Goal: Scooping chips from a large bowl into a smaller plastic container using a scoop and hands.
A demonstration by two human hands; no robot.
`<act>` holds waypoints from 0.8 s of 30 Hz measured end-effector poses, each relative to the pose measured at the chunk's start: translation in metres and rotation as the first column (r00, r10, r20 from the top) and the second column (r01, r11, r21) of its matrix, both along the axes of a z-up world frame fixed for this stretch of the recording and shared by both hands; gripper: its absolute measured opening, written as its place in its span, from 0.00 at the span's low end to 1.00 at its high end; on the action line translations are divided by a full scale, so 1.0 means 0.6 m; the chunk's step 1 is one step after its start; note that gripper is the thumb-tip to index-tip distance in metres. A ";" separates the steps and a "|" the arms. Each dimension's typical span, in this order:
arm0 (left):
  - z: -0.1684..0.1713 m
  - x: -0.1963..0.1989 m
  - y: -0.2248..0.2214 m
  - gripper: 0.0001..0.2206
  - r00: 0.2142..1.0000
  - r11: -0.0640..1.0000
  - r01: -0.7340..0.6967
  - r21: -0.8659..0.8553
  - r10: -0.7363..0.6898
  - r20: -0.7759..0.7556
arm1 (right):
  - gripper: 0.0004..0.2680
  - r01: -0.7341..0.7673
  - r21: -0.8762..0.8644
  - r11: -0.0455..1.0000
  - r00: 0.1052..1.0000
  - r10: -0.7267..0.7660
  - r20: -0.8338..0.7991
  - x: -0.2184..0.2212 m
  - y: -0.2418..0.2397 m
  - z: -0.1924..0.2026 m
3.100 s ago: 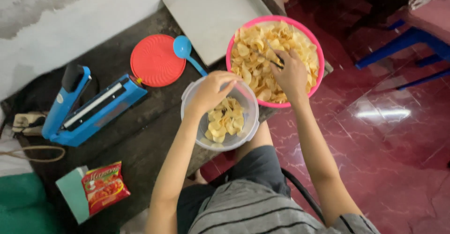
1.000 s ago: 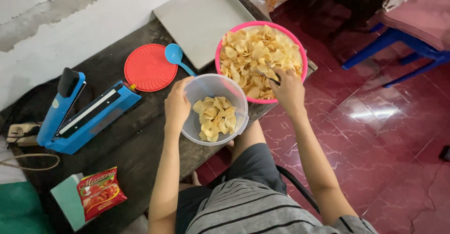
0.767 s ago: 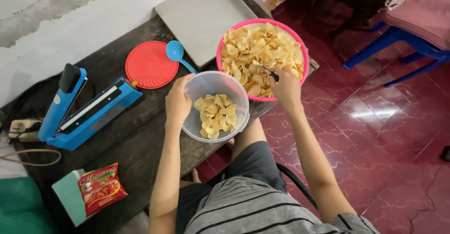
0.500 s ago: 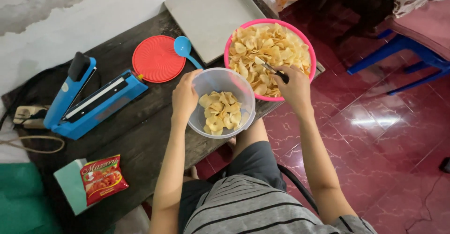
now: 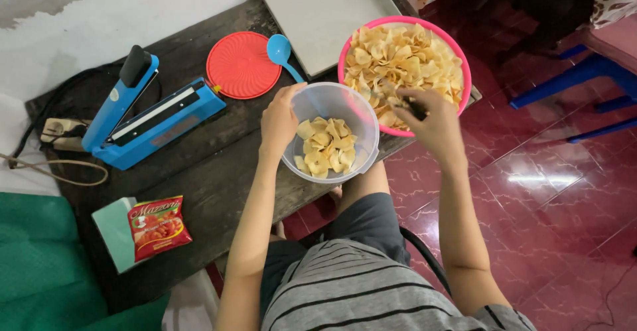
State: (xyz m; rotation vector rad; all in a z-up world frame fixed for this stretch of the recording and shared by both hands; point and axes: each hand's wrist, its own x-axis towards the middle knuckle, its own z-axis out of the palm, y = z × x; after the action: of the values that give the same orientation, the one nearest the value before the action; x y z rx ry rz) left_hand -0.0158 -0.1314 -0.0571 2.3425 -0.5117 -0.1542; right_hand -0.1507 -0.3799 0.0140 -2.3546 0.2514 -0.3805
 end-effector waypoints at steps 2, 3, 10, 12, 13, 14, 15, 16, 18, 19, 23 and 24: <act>0.006 0.003 -0.001 0.24 1.000 1.000 -0.001 0.020 0.001 0.000 | 0.12 0.078 -0.066 0.995 0.996 -0.080 -0.037 0.004 -0.012 -0.008; 0.006 0.000 -0.001 0.24 1.000 0.999 -0.002 0.039 0.003 -0.007 | 0.11 0.151 -0.136 0.979 0.984 -0.163 -0.077 0.000 -0.018 -0.013; 0.009 -0.007 0.019 0.23 0.997 0.997 -0.070 0.042 0.071 -0.008 | 0.12 0.130 -0.077 0.989 0.972 -0.142 -0.186 0.058 -0.008 -0.116; 0.008 -0.009 0.026 0.23 0.993 0.993 -0.116 0.036 0.117 -0.023 | 0.11 0.141 -0.135 0.981 0.974 -0.162 -0.157 0.079 -0.001 -0.145; 0.006 -0.008 0.028 0.23 0.993 0.992 -0.118 0.038 0.119 -0.024 | 0.11 0.140 -0.133 0.981 0.974 -0.160 -0.158 0.086 0.002 -0.155; 0.003 -0.007 0.031 0.23 0.992 0.991 -0.125 0.042 0.126 -0.013 | 0.11 0.126 -0.156 0.980 0.980 -0.147 -0.131 0.094 0.005 -0.165; 0.002 -0.004 0.033 0.24 0.991 0.990 -0.133 0.044 0.133 -0.001 | 0.11 0.113 -0.181 0.977 0.986 -0.132 -0.101 0.103 0.007 -0.173; 0.004 -0.006 0.035 0.24 0.991 0.990 -0.134 0.046 0.135 0.001 | 0.11 0.111 -0.179 0.977 0.986 -0.131 -0.100 0.101 0.016 -0.169; 0.011 -0.003 0.035 0.22 0.992 0.992 -0.127 0.012 0.127 0.014 | 0.11 0.079 -0.266 0.961 0.985 -0.116 -0.124 0.104 0.032 -0.157; 0.008 -0.001 0.036 0.22 0.992 0.992 -0.129 0.011 0.128 0.018 | 0.11 0.079 -0.266 0.961 0.986 -0.115 -0.120 0.105 0.033 -0.160; 0.001 0.011 0.039 0.23 0.991 0.991 -0.135 0.020 0.135 0.023 | 0.10 0.092 -0.310 0.946 0.977 -0.146 -0.158 0.108 0.028 -0.170; -0.002 0.014 0.039 0.23 0.992 0.992 -0.123 0.023 0.122 0.027 | 0.10 0.088 -0.329 0.940 0.974 -0.150 -0.168 0.107 0.024 -0.173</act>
State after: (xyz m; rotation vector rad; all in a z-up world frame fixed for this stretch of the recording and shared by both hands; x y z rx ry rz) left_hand -0.0076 -0.1078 -0.0580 2.3952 -0.3788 -0.0744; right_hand -0.0865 -0.3656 -0.0896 -2.7089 0.4562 -0.2678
